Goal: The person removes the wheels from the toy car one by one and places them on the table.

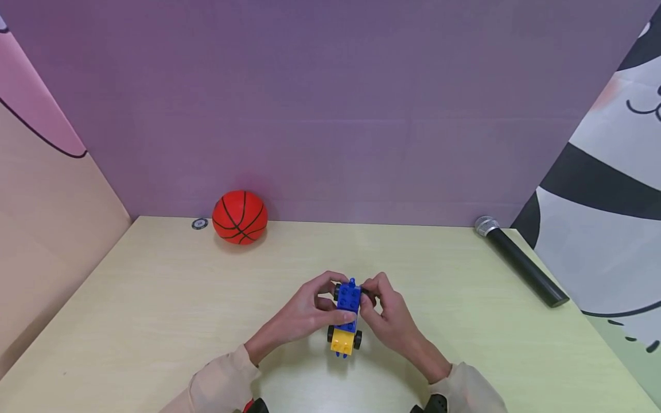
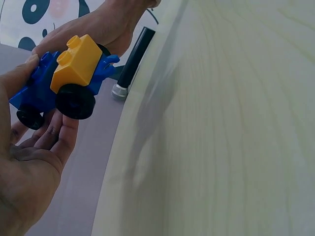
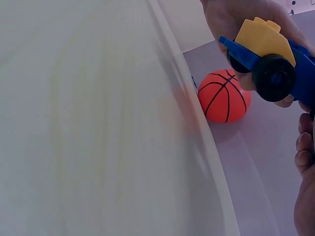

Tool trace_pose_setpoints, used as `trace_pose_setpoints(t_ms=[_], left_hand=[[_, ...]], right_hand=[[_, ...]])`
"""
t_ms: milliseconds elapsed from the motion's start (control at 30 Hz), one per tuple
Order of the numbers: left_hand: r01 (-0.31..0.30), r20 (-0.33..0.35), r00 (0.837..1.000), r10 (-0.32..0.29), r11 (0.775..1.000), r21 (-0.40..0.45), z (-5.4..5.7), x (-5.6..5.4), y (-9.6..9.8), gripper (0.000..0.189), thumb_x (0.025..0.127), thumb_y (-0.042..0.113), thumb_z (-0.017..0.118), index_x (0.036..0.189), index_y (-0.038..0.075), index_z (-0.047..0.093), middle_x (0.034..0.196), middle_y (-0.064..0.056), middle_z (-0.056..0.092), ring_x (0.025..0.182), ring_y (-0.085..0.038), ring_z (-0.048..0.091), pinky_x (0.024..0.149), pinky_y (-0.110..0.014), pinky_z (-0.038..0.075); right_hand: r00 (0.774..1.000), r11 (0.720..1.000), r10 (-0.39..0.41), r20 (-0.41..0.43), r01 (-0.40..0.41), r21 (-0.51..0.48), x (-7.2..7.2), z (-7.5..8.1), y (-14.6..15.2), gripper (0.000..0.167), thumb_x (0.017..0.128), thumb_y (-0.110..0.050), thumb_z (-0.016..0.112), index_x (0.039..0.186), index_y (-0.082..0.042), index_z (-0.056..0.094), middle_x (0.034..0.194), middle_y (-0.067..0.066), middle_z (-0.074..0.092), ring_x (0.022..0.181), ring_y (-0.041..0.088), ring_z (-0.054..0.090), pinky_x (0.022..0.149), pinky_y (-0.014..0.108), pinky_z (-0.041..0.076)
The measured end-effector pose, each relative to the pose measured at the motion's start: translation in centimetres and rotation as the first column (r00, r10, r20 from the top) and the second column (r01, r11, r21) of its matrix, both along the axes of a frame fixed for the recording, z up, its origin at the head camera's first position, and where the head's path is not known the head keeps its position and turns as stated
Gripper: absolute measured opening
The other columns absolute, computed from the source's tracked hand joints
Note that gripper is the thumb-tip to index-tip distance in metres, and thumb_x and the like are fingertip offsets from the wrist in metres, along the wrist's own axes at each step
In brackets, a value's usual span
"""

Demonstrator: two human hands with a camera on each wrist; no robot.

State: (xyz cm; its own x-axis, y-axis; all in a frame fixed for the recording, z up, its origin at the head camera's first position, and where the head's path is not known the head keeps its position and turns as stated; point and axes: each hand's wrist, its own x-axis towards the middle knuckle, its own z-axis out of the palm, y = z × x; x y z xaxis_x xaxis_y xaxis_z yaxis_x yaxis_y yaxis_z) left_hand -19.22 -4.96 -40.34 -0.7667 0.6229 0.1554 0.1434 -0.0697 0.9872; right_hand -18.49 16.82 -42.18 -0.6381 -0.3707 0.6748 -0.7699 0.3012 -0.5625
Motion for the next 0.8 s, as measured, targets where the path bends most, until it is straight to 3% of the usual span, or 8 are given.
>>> trace_pose_setpoints(t_ms=[267, 533, 800], left_hand=[[0.000, -0.004, 1.000, 0.000, 1.000, 0.009, 0.13, 0.09, -0.05, 0.051, 0.095, 0.016, 0.075, 0.138, 0.006, 0.050, 0.110, -0.015, 0.058, 0.095, -0.026, 0.074, 0.085, -0.041, 0.061], [-0.022, -0.011, 1.000, 0.022, 0.999, 0.024, 0.12, 0.08, -0.07, 0.051, 0.096, 0.013, 0.075, 0.139, 0.005, 0.049, 0.111, -0.014, 0.060, 0.097, -0.027, 0.074, 0.087, -0.041, 0.060], [-0.066, -0.031, 0.997, 0.065, 0.998, -0.002, 0.04, -0.05, -0.27, 0.051, 0.096, 0.014, 0.074, 0.140, 0.006, 0.049, 0.110, -0.014, 0.060, 0.094, -0.026, 0.074, 0.088, -0.039, 0.060]], right_hand=[[0.999, 1.000, 0.008, 0.035, -0.008, 0.000, 0.19, 0.04, -0.06, 0.021, 0.093, 0.014, 0.050, 0.109, 0.001, 0.048, 0.095, 0.002, 0.057, 0.080, 0.015, 0.056, 0.071, 0.025, 0.048], [0.980, 0.995, 0.063, 0.187, -0.048, -0.085, 0.14, -0.02, 0.14, 0.016, 0.103, 0.011, 0.047, 0.117, 0.004, 0.047, 0.105, 0.009, 0.060, 0.089, 0.018, 0.063, 0.082, 0.027, 0.055], [0.962, 0.988, 0.082, 0.260, -0.044, -0.150, 0.01, -0.33, 0.31, 0.016, 0.104, 0.008, 0.052, 0.119, 0.003, 0.050, 0.104, 0.011, 0.065, 0.087, 0.021, 0.067, 0.083, 0.028, 0.057]])
